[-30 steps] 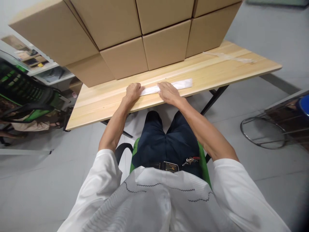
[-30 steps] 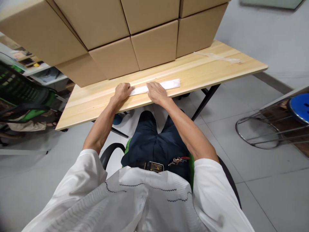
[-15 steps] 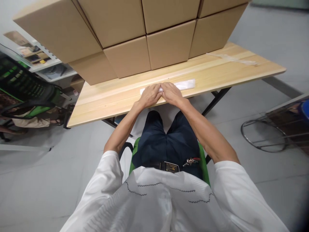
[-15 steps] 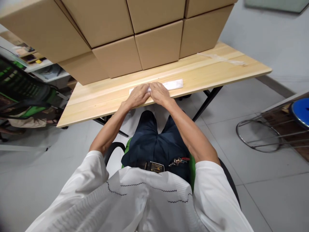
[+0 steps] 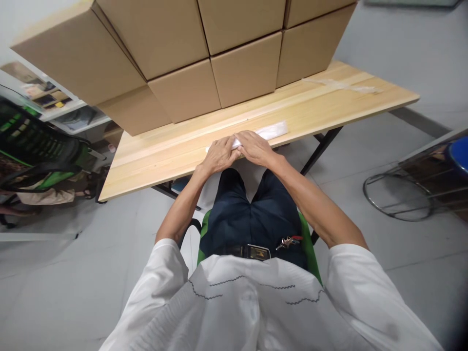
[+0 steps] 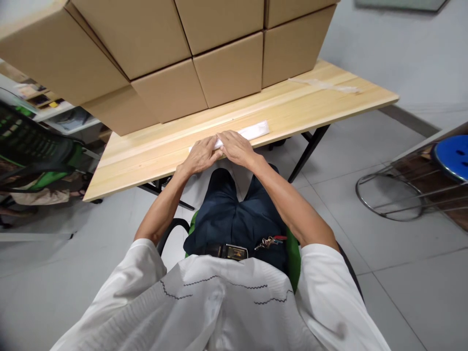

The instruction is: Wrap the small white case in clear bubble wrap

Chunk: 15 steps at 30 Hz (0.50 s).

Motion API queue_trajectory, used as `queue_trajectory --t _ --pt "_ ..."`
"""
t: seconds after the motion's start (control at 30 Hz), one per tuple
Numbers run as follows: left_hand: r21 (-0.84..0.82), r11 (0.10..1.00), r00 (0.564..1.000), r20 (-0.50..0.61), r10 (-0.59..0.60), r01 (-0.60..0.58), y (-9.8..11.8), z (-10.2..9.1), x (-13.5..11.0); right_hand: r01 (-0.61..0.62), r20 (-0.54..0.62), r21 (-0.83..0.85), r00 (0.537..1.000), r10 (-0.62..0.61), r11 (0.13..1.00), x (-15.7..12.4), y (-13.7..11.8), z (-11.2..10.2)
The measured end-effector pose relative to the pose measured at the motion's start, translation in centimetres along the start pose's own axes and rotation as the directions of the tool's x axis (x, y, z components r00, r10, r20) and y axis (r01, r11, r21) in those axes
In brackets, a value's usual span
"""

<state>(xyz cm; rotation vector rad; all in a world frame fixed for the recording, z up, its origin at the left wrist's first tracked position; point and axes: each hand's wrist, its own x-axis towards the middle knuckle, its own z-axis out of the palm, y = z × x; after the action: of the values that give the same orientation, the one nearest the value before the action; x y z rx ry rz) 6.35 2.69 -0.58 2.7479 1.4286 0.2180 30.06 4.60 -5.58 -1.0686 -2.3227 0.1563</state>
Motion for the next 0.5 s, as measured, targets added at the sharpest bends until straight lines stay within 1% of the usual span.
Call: queue_trajectory --t 0.13,0.2,0.37,0.5 --pt "0.029 0.999 1.0 -0.009 0.018 -0.018 -0.3 0.2 -0.9 0.003 -0.003 0.017 1.0 -0.003 1.0 -0.3 0.1 0.0" --pt "0.042 0.999 1.0 -0.015 0.006 -0.005 -0.2 0.3 -1.4 0.004 -0.006 0.031 1.0 -0.003 0.999 -0.5 0.0 -0.1" --pt "0.053 0.998 0.999 -0.037 -0.023 0.025 0.9 0.4 -2.7 0.023 -0.003 0.056 1.0 -0.023 0.998 -1.2 -0.2 -0.3" --pt "0.023 0.999 0.997 -0.068 -0.046 0.047 1.5 0.7 -3.8 0.06 0.003 0.045 0.998 -0.06 0.997 -1.8 0.1 -0.3"
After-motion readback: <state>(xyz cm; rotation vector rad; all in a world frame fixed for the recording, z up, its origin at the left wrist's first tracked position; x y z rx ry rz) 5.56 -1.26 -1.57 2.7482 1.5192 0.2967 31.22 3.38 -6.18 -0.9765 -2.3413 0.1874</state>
